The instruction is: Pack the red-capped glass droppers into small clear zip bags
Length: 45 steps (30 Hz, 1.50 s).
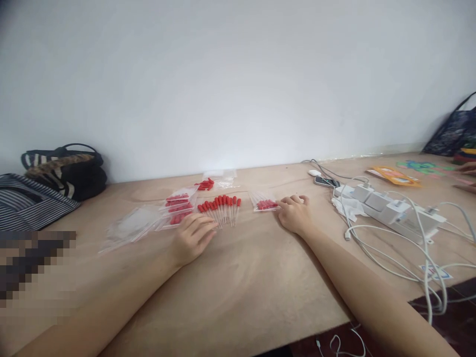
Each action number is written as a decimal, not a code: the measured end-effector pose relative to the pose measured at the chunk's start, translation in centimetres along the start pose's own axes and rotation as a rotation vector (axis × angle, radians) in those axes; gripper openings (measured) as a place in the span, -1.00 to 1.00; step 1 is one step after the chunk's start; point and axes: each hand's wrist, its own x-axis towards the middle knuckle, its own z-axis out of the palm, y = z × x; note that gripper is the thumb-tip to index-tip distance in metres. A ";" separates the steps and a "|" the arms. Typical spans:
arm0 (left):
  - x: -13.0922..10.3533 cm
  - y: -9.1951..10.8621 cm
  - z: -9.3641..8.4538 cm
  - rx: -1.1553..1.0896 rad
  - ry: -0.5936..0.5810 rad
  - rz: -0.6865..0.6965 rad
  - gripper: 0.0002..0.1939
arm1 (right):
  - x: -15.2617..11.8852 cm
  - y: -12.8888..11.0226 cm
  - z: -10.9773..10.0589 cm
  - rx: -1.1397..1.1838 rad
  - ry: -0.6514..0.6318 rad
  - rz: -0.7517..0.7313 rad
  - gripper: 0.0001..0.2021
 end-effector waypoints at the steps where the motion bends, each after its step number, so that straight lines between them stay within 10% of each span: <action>1: -0.9 -0.7 -1.0 0.027 0.000 -0.036 -0.86 | 0.0 -0.2 -0.1 0.029 -0.025 -0.006 -0.75; 9: -8.1 -8.0 -6.2 0.430 -0.106 -0.523 -0.68 | 0.2 -3.0 -0.1 0.230 -0.339 -0.031 -0.52; 15: -9.3 -9.9 -7.6 0.350 -0.617 -0.922 -0.44 | 0.3 -2.7 -0.2 0.263 -0.594 0.062 -0.42; 27: -6.5 -8.9 -9.6 0.544 -0.556 -1.061 -0.59 | -0.5 -2.3 -0.1 0.236 -0.225 0.059 -0.51; 32: -3.4 -4.2 -11.8 0.592 -0.376 -0.882 -0.68 | -0.4 -3.7 -0.8 0.292 0.030 -0.042 -0.70; 38: -1.9 2.4 -10.1 -0.007 -0.735 -0.738 -0.60 | -0.2 -9.7 -2.6 0.553 -0.020 -0.320 -0.79; 45: -2.7 -0.3 -10.0 -0.340 -0.843 -0.275 -0.19 | 0.6 -14.1 -3.2 0.707 -0.052 -0.463 -0.80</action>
